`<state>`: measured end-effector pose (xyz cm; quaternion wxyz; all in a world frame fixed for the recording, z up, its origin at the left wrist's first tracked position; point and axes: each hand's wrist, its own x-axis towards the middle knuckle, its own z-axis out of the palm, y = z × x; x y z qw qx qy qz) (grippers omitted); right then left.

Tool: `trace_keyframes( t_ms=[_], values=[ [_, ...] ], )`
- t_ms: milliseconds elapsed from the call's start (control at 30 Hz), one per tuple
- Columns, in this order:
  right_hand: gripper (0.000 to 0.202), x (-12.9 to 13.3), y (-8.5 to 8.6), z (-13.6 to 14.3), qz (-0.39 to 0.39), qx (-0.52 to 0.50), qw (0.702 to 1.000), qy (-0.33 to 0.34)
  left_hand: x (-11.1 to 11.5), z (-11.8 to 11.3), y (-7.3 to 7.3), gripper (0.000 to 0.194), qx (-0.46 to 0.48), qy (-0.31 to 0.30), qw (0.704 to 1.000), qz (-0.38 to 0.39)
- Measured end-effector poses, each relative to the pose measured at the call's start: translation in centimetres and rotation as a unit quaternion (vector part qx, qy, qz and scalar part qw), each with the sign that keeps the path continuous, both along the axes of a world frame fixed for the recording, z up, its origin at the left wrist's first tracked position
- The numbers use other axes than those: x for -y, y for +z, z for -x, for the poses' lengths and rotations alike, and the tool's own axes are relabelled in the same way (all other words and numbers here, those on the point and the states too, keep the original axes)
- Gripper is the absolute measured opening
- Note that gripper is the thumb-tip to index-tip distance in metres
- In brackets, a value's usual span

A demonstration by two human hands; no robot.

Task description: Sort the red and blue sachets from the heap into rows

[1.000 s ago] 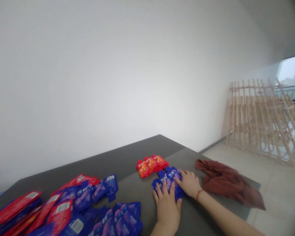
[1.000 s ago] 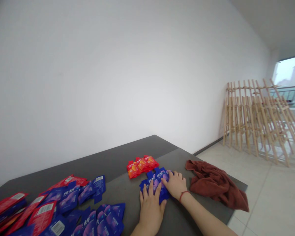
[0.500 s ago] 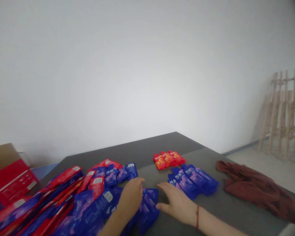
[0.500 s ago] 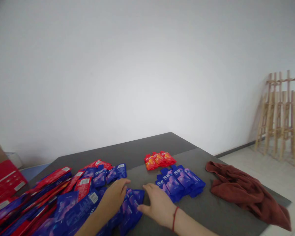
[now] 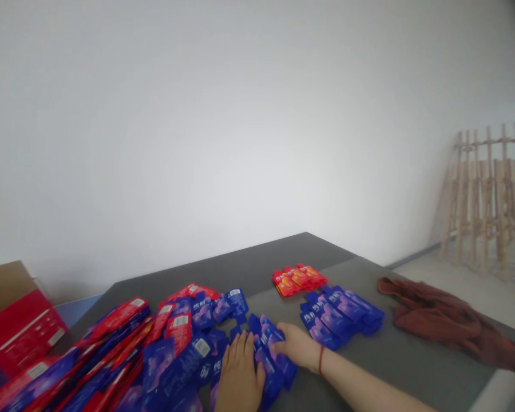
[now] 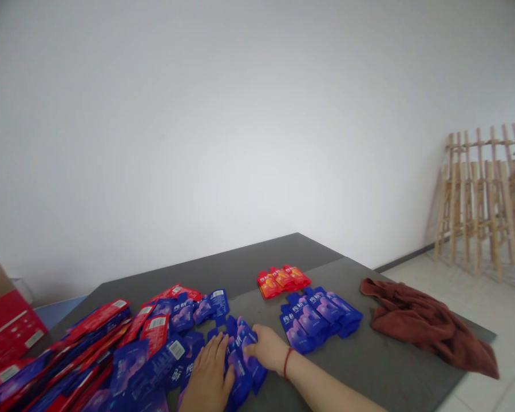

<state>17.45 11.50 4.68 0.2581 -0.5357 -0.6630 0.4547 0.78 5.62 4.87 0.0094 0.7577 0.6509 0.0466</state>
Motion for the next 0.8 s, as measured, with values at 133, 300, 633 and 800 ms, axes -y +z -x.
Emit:
trace_keyframes(
  t_ms=[133,300,633,800],
  values=[
    [0.021,0.7,-0.7,-0.7,0.032,-0.076,0.996,-0.036,-0.5,1.1,-0.6,0.062,0.019,0.025,0.999,-0.006],
    [0.032,1.3,-0.2,1.2,0.121,-0.207,0.971,0.014,-0.4,0.9,-1.8,0.064,0.051,0.063,0.996,-0.028],
    [0.030,1.6,-0.2,2.0,0.212,-0.329,0.920,0.010,-0.8,-2.9,-0.1,0.064,0.236,0.007,0.972,-0.014],
    [0.044,0.8,3.7,-6.2,0.159,-0.347,0.924,0.018,-2.2,-9.9,3.0,0.066,0.277,-0.081,0.956,-0.046]
  ],
)
